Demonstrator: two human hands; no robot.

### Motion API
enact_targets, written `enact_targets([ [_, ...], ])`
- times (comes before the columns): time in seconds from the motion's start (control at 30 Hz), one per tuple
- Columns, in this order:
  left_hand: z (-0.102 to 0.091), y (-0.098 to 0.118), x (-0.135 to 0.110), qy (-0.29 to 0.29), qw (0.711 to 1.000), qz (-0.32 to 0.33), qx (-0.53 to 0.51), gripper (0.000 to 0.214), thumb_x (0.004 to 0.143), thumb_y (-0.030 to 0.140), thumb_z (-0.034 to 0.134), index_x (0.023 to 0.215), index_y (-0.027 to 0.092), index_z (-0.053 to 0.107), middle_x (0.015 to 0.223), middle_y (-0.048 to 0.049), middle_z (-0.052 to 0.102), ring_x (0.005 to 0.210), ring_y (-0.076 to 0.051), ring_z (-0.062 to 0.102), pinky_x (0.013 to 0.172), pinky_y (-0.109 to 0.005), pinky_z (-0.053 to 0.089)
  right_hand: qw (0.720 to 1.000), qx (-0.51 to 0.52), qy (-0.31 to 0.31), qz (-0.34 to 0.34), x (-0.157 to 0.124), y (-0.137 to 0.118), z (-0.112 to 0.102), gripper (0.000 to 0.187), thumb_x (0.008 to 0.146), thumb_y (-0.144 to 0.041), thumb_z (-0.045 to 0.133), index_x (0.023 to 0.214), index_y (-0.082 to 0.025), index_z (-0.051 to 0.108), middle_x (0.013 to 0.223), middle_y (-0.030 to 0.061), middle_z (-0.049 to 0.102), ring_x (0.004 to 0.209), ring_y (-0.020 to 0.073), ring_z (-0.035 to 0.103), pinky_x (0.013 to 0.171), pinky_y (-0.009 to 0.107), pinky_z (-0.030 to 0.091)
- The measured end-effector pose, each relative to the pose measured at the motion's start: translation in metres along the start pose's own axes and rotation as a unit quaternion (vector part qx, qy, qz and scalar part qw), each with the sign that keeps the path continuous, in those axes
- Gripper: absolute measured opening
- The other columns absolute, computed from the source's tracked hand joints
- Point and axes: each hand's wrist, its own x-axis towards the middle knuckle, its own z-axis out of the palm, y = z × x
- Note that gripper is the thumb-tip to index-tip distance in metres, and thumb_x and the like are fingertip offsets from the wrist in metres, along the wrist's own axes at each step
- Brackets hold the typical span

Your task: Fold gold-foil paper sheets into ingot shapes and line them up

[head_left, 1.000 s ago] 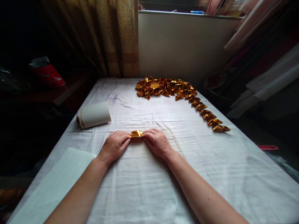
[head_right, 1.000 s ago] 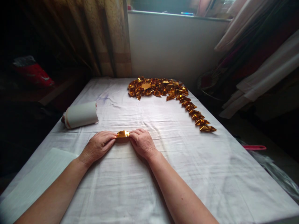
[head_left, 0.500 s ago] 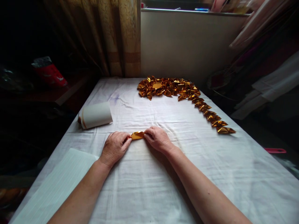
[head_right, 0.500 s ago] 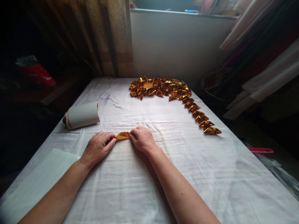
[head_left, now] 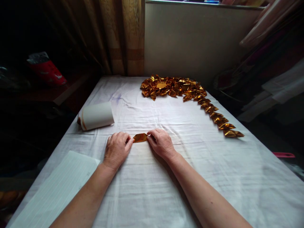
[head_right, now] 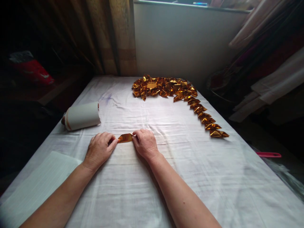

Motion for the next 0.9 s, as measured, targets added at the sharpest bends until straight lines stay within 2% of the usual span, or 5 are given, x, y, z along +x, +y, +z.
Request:
enact_targets([
  [0.17, -0.001, 0.005, -0.001, -0.002, 1.000, 0.002, 0.018, 0.012, 0.092, 0.029, 0.055, 0.093, 0.022, 0.065, 0.093, -0.0051, 0.069, 0.089, -0.025, 0.059, 0.078, -0.038, 0.042, 0.999, -0.019, -0.012, 0.023, 0.001, -0.006, -0.002, 0.008, 0.091, -0.023, 0.059, 0.093, -0.020, 0.066, 0.087, 0.0040, 0.069, 0.083, 0.0203, 0.058, 0.074, 0.030, 0.037],
  [0.3, 0.005, 0.005, -0.002, 0.013, 0.995, 0.094, -0.016, 0.030, 0.094, 0.021, 0.049, 0.120, 0.027, 0.063, 0.123, -0.0043, 0.068, 0.114, -0.024, 0.057, 0.095, -0.039, 0.042, 0.999, -0.036, -0.013, 0.029, 0.002, -0.009, -0.002, 0.011, 0.093, -0.025, 0.056, 0.088, -0.021, 0.066, 0.086, 0.0039, 0.068, 0.082, 0.0201, 0.057, 0.073, 0.030, 0.035],
  [0.43, 0.010, 0.003, -0.005, -0.046, 0.987, 0.154, -0.007, 0.039, 0.098, 0.027, 0.044, 0.135, 0.025, 0.055, 0.138, -0.0025, 0.061, 0.134, -0.026, 0.046, 0.112, -0.047, 0.031, 0.999, -0.039, -0.008, 0.034, 0.002, -0.008, -0.001, 0.011, 0.094, -0.025, 0.055, 0.089, -0.021, 0.065, 0.086, 0.0034, 0.067, 0.081, 0.0192, 0.057, 0.072, 0.030, 0.035],
  [0.73, 0.010, 0.006, -0.011, -0.124, 0.984, 0.114, 0.064, 0.056, 0.097, 0.046, 0.041, 0.149, 0.022, 0.039, 0.155, -0.0076, 0.040, 0.146, -0.030, 0.030, 0.119, -0.057, 0.017, 0.998, -0.047, -0.007, 0.039, 0.001, -0.006, 0.000, 0.019, 0.096, -0.019, 0.049, 0.098, -0.020, 0.068, 0.095, 0.0064, 0.069, 0.088, 0.0207, 0.060, 0.077, 0.031, 0.042],
  [0.9, 0.010, 0.007, -0.011, -0.137, 0.982, 0.105, 0.072, 0.060, 0.097, 0.049, 0.038, 0.150, 0.021, 0.036, 0.154, -0.0072, 0.040, 0.146, -0.029, 0.029, 0.119, -0.056, 0.014, 0.997, -0.039, -0.011, -0.069, -0.007, -0.011, -0.004, 0.034, 0.099, -0.022, 0.043, 0.126, -0.020, 0.062, 0.133, 0.0081, 0.062, 0.125, 0.0231, 0.052, 0.104, 0.037, 0.037],
])
